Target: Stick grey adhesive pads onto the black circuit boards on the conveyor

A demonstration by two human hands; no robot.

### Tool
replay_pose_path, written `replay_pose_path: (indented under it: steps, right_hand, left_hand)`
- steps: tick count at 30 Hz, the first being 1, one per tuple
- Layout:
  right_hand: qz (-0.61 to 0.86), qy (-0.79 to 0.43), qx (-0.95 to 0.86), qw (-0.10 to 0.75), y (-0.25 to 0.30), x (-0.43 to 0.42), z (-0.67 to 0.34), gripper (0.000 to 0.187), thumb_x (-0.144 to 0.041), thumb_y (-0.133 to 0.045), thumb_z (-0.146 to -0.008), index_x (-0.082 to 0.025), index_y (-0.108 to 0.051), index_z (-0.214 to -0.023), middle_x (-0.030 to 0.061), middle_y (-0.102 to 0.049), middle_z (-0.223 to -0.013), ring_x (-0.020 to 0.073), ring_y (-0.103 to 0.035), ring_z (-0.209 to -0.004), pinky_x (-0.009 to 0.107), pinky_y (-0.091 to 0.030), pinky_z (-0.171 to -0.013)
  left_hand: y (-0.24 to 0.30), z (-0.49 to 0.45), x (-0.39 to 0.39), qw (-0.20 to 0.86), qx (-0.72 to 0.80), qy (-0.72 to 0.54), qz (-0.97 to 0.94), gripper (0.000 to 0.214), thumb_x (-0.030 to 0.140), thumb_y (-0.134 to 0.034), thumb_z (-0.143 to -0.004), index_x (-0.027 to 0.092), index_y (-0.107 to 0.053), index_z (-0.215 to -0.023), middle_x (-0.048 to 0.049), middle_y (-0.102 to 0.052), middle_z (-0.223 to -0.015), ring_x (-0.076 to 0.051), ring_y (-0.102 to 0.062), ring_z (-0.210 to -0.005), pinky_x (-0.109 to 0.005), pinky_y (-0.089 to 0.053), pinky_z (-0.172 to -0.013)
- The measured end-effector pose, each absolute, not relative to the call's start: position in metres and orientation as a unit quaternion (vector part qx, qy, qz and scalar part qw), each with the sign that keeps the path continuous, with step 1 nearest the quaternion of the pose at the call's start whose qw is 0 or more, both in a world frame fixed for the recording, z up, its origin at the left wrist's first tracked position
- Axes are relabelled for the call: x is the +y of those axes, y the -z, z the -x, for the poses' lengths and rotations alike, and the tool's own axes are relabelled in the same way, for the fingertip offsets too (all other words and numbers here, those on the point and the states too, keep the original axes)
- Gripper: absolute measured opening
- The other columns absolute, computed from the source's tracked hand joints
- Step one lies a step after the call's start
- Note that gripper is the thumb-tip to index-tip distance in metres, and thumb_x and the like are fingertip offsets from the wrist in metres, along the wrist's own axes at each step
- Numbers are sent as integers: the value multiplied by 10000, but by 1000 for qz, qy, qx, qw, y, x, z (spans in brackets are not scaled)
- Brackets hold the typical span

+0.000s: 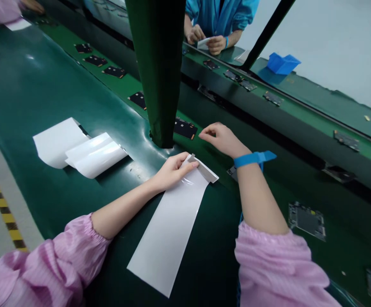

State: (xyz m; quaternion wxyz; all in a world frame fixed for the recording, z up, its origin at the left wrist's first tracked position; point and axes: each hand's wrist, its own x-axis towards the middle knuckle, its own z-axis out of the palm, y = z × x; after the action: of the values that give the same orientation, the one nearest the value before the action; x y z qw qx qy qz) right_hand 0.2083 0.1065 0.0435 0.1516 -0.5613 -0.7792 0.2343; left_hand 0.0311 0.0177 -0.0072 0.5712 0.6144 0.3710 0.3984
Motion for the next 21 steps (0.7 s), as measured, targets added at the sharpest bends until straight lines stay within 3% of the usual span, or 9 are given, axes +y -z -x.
replay_pose_path:
  steps: [11, 21]
  right_hand:
    - [532, -208, -819, 62, -16, 168, -209, 285, -422, -543, -788, -188, -703, -757, 40, -660, -721, 180, -545, -675, 284, -374, -604]
    - [543, -206, -813, 30, -9, 165, -221, 218, -378, -582, -774, -176, -663, -768, 58, -659, -796, 189, -565, -696, 296, -420, -643]
  left_hand:
    - [4, -31, 18, 581, 372, -396, -606, 231, 374, -515, -866, 170, -516, -759, 8, -511, -741, -129, -492, -710, -236, -377, -619]
    - [3, -31, 18, 576, 381, -387, -611, 230, 371, -517, -874, 166, -535, -771, 8, -522, -736, -131, -504, -712, -233, -385, -620]
